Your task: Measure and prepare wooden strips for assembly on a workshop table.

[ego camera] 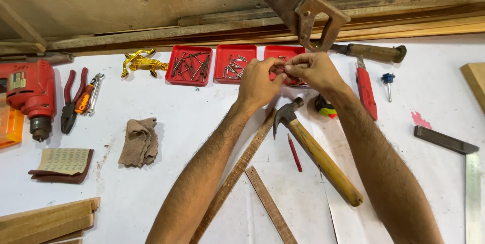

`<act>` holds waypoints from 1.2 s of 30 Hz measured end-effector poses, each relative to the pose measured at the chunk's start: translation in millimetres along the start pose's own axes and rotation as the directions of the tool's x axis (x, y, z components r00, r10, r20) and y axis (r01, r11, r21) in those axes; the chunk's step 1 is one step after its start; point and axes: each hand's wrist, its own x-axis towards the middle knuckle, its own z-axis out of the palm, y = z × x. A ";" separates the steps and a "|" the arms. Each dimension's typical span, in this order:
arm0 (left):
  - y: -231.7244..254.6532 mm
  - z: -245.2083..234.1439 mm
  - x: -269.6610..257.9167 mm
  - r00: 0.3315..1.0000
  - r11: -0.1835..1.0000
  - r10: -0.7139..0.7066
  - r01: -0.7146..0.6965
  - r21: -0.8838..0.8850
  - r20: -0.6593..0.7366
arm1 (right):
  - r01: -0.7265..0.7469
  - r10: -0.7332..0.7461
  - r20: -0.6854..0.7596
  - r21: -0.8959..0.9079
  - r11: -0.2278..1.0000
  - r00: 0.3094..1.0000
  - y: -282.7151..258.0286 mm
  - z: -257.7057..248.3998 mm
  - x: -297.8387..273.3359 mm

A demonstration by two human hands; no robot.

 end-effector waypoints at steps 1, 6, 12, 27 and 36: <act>3.9 -1.8 -2.6 1.000 1.000 0.005 -0.005 -0.001 0.001 | 0.001 -0.001 -0.005 0.000 1.000 1.000 -2.6 0.0 -6.9; 23.9 -18.9 -37.0 0.996 0.997 0.083 -0.083 -0.001 -0.021 | 0.087 -0.085 0.022 -0.128 0.988 0.996 -16.4 8.6 -60.0; 23.4 -41.6 -110.2 0.994 0.999 -0.013 0.017 -0.036 0.110 | 0.012 0.068 0.058 -0.840 0.542 0.996 7.7 27.7 -115.2; 32.7 -69.4 -262.6 0.996 0.983 0.075 -0.083 0.164 0.050 | -0.155 0.135 -0.077 -0.532 0.833 0.988 -20.8 84.8 -220.7; -9.7 -73.9 -261.6 0.996 0.986 0.072 -0.079 0.144 0.054 | -0.151 0.171 -0.017 -0.559 0.815 0.985 -13.4 132.6 -270.0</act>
